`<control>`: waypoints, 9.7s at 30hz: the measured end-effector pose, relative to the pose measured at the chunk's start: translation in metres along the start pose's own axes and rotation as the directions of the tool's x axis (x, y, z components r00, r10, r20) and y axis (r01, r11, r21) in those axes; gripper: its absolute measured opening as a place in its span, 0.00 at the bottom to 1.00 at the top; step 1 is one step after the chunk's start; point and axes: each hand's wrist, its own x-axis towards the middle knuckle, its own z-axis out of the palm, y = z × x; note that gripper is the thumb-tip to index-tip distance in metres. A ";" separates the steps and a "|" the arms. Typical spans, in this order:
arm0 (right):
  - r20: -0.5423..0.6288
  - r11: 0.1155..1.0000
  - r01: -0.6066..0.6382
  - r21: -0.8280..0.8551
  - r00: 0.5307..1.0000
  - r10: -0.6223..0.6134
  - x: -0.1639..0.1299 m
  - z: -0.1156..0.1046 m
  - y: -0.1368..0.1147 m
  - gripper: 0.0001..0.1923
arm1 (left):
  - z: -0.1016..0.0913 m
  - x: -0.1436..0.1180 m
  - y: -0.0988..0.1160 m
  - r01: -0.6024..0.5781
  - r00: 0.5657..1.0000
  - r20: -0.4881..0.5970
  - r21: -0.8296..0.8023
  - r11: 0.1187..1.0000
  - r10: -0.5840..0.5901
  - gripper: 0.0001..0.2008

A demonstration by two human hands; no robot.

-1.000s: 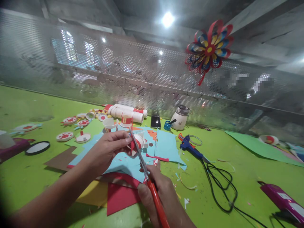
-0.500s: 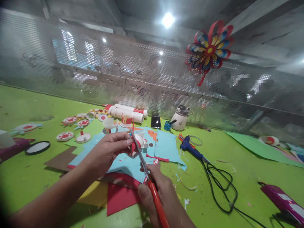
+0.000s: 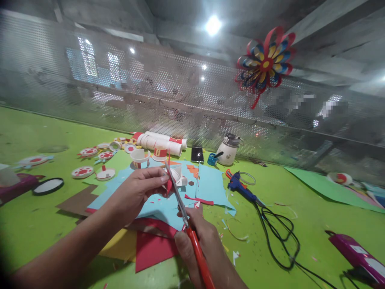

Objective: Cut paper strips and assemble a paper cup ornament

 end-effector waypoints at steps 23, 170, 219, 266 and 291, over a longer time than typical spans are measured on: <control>0.037 0.999 -0.024 0.025 0.999 0.023 0.001 0.002 0.002 0.32 | 0.004 -0.002 0.000 -0.008 1.000 -0.009 0.023 1.000 0.008 0.07; 0.102 0.910 -0.083 0.405 0.994 0.046 0.065 -0.038 0.016 0.11 | 0.006 0.010 -0.040 -0.014 0.975 0.204 0.450 0.893 -0.087 0.11; 0.348 0.867 -0.350 0.356 0.910 0.225 0.057 0.000 0.035 0.09 | -0.015 0.016 -0.002 -0.063 0.998 0.014 0.626 0.777 0.069 0.09; -0.085 0.942 -0.068 -0.329 0.996 0.042 0.066 -0.015 0.059 0.07 | -0.035 -0.035 -0.079 -0.733 0.679 0.734 0.679 0.038 0.004 0.17; 0.245 0.834 0.278 -0.477 0.953 -0.178 0.046 0.008 0.058 0.10 | -0.034 -0.034 -0.080 -0.716 0.697 0.712 0.684 0.140 0.088 0.15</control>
